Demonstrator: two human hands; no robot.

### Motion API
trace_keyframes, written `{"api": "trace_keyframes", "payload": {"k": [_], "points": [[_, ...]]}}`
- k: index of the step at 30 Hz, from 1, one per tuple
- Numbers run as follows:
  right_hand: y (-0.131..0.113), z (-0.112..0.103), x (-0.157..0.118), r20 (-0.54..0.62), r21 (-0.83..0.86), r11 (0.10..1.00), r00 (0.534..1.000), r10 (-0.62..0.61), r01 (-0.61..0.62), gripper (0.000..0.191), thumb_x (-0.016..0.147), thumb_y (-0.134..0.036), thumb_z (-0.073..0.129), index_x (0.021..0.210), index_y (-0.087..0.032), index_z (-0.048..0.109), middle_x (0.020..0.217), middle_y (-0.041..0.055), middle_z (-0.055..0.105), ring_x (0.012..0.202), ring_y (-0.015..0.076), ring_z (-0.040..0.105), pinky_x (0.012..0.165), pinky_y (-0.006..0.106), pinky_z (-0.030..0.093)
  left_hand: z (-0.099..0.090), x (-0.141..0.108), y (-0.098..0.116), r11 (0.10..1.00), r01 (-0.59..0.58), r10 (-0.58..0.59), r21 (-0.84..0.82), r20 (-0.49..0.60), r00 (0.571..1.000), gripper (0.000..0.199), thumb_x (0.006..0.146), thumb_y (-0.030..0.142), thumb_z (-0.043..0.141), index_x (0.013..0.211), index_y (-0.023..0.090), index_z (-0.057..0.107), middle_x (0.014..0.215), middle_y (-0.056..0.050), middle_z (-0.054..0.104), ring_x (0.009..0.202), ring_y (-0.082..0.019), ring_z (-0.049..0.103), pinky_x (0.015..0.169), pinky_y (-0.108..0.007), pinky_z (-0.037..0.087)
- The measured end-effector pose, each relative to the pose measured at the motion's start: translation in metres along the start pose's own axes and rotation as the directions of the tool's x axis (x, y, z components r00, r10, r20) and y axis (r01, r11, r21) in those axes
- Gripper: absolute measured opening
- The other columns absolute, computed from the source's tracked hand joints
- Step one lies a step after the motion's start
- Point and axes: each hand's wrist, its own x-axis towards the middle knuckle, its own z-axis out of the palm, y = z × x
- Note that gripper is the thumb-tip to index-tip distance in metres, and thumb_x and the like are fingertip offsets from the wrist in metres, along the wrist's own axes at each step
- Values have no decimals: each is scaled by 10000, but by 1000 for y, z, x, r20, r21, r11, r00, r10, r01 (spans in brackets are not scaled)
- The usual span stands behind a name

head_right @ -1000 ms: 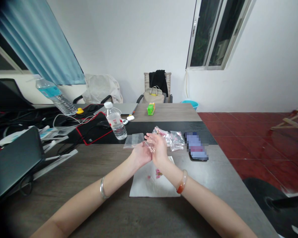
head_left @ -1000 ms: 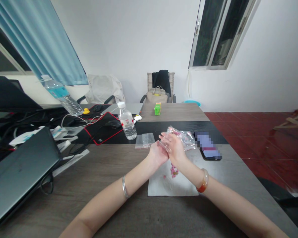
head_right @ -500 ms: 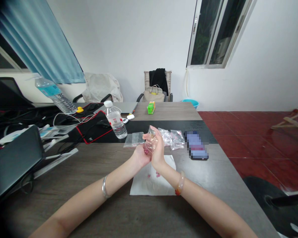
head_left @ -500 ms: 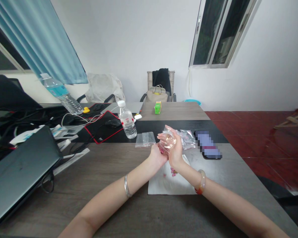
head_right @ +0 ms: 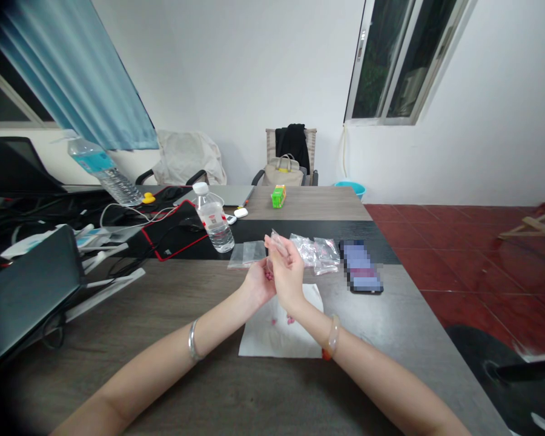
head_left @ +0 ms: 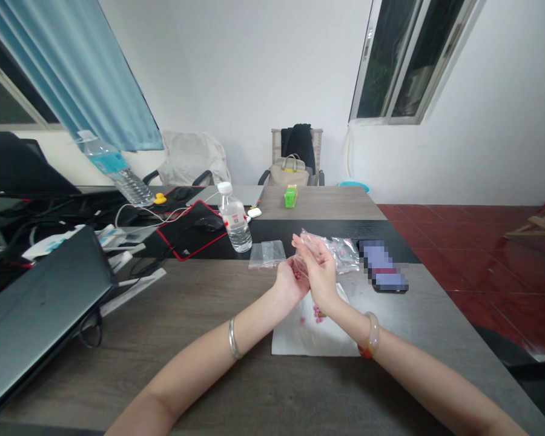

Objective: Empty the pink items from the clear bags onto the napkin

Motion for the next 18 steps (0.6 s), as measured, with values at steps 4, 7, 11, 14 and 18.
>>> {"api": "trace_keyframes", "payload": {"k": [4,7,11,14,18], "points": [[-4,1,2,-17,12,1000,1000,21,-21,85,708,-255,708,779,-219,678,979,43,741,990,209,668,855,332,524,4,-4,0,999,13,-13,-34,1,1000,340,877,42,360,573,167,444,466,17,457,394,-79,464,411,-161,389],[-6,2,3,-18,86,996,1000,24,-22,58,711,-244,682,762,-233,705,960,32,741,1017,215,664,892,336,511,6,-4,1,998,20,-21,-54,-4,1000,349,901,60,349,581,168,440,481,12,469,388,-77,467,397,-157,377],[-8,2,4,-25,99,995,1000,5,-2,107,673,-264,688,762,-245,744,954,23,738,1013,242,657,890,361,500,7,-5,2,997,20,-22,-73,-27,999,375,894,39,355,544,173,371,414,49,370,311,-43,359,351,-133,301],[-7,1,5,-38,88,996,999,-6,10,108,640,-251,702,737,-243,748,919,19,737,954,242,659,839,358,501,7,-7,3,998,7,-9,-70,-34,999,383,898,39,348,539,169,376,410,41,402,315,-43,389,361,-127,322],[-9,-1,7,-59,78,997,998,18,-13,164,644,-256,718,802,-227,747,879,21,729,812,197,650,725,321,494,7,-6,1,1000,-14,13,-27,-35,999,392,894,35,338,528,168,378,402,38,416,318,-44,403,379,-125,347]]}}
